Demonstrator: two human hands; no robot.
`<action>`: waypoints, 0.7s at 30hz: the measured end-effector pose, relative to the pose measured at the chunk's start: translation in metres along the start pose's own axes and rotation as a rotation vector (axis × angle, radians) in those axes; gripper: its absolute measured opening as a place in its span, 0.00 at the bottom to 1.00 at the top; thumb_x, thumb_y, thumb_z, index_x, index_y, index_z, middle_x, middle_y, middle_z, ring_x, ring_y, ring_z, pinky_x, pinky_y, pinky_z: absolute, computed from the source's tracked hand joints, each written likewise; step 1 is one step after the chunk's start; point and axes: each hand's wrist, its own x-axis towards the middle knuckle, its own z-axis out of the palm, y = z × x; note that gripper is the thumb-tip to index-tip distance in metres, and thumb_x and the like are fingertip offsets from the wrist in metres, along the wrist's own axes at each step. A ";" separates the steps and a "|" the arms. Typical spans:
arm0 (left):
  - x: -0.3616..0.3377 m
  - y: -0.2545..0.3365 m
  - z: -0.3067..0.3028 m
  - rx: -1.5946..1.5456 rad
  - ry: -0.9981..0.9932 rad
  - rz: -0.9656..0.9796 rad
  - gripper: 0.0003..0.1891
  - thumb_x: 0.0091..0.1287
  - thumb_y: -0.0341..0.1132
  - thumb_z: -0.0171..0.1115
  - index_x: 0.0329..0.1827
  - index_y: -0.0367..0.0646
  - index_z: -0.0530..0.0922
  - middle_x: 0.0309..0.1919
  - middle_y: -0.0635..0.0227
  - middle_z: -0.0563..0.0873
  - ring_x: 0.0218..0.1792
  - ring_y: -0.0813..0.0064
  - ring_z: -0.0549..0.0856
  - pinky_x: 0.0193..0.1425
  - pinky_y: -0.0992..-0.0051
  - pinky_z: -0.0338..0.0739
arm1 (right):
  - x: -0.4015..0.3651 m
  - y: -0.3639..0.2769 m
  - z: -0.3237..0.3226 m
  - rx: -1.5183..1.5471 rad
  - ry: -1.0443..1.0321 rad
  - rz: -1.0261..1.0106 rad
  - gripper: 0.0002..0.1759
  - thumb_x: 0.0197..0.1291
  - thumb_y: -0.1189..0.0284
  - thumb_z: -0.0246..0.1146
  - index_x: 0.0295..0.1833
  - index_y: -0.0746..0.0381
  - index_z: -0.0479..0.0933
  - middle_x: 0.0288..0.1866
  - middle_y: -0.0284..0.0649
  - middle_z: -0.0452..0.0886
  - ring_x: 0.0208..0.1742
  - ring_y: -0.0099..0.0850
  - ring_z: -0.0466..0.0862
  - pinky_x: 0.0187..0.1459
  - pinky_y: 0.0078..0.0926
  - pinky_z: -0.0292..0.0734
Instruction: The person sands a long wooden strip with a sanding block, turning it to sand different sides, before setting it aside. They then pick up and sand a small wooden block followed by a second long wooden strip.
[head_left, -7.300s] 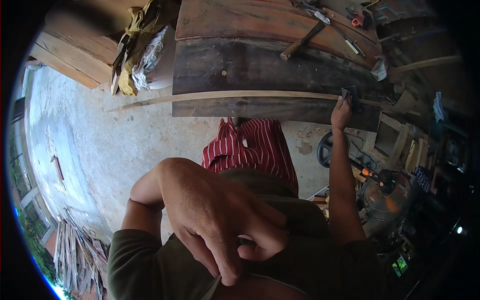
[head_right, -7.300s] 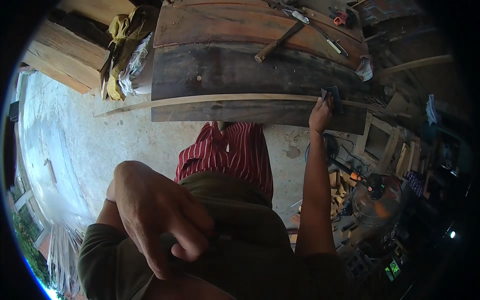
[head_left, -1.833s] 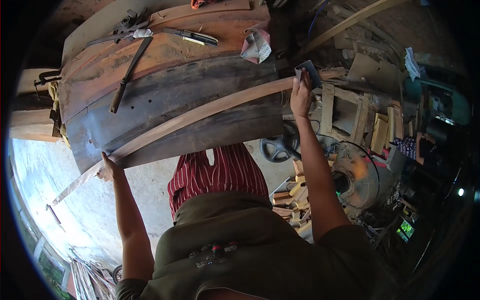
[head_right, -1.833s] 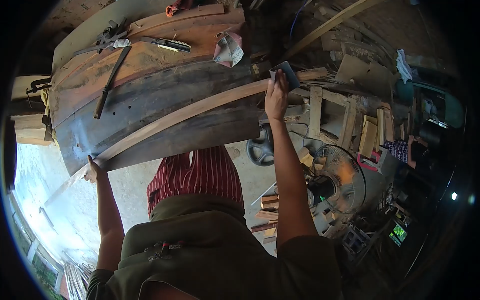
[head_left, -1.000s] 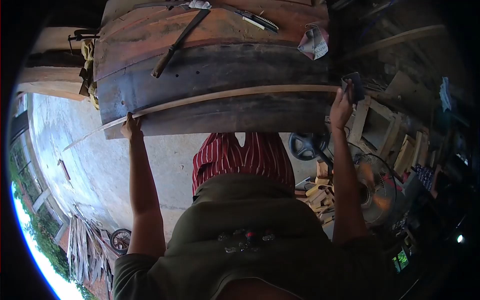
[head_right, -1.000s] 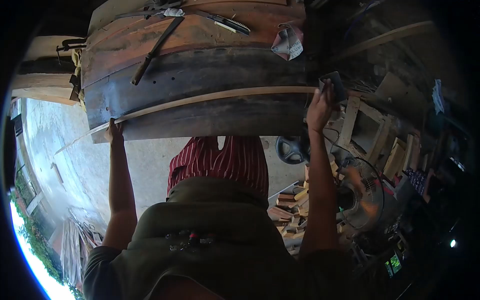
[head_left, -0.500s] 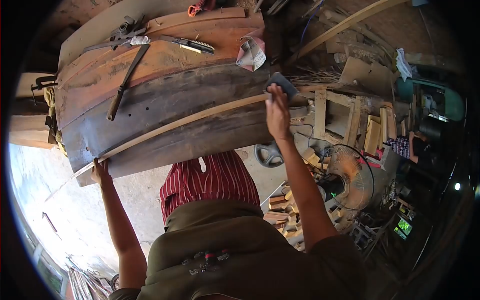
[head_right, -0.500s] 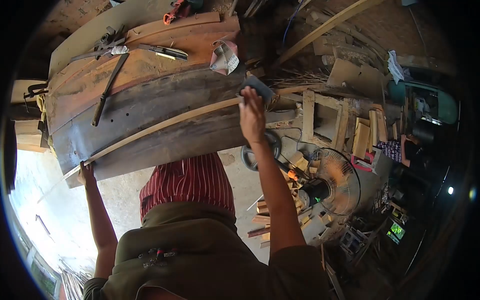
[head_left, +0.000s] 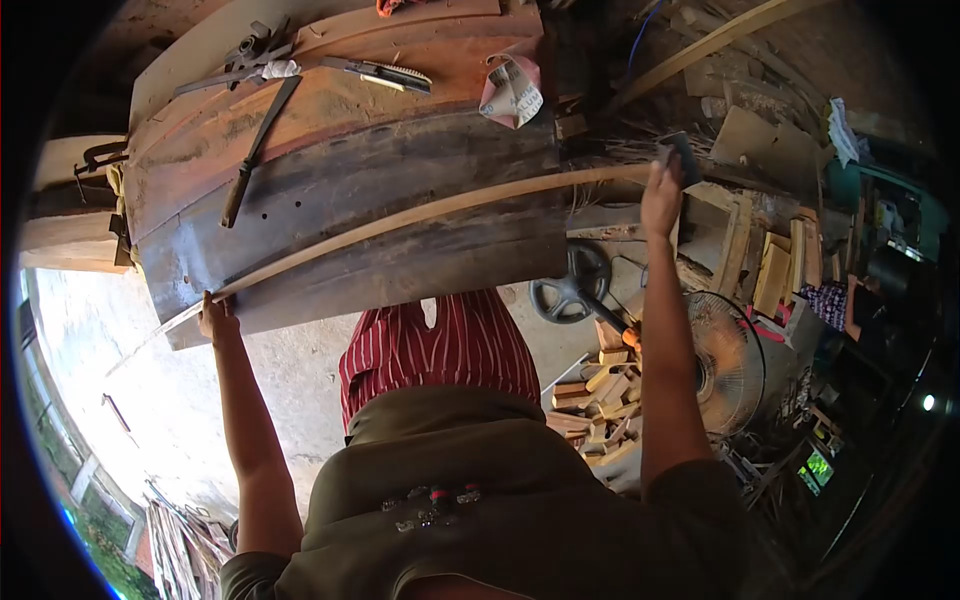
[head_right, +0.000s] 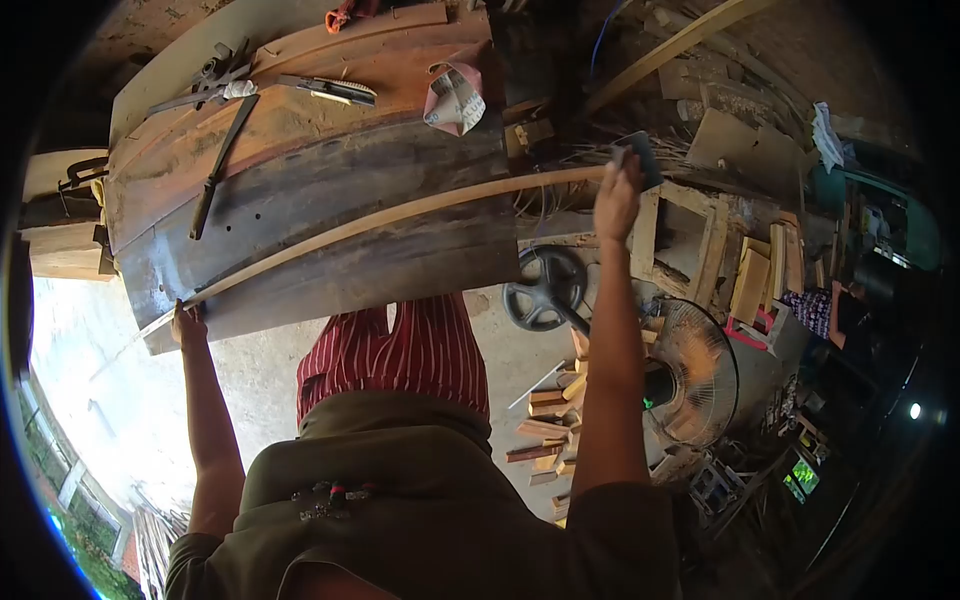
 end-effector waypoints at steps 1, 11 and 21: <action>0.006 -0.003 -0.003 -0.081 -0.032 -0.010 0.16 0.68 0.36 0.68 0.52 0.37 0.74 0.44 0.58 0.83 0.44 0.65 0.85 0.41 0.71 0.84 | 0.015 0.028 -0.005 -0.030 0.022 0.171 0.29 0.76 0.55 0.45 0.66 0.69 0.72 0.64 0.60 0.75 0.65 0.55 0.74 0.64 0.48 0.69; 0.010 -0.001 -0.005 -0.220 -0.047 -0.104 0.15 0.70 0.37 0.66 0.54 0.44 0.73 0.44 0.61 0.81 0.44 0.67 0.84 0.42 0.71 0.86 | 0.014 0.036 -0.005 -0.046 -0.055 0.000 0.28 0.74 0.56 0.48 0.70 0.64 0.68 0.65 0.59 0.74 0.62 0.61 0.74 0.62 0.50 0.70; 0.011 -0.007 0.001 -0.309 0.000 -0.073 0.16 0.67 0.31 0.68 0.54 0.44 0.73 0.43 0.62 0.82 0.40 0.62 0.84 0.37 0.60 0.85 | -0.038 -0.047 0.005 0.083 -0.127 -0.127 0.26 0.77 0.63 0.48 0.73 0.66 0.66 0.72 0.55 0.69 0.73 0.52 0.68 0.72 0.44 0.63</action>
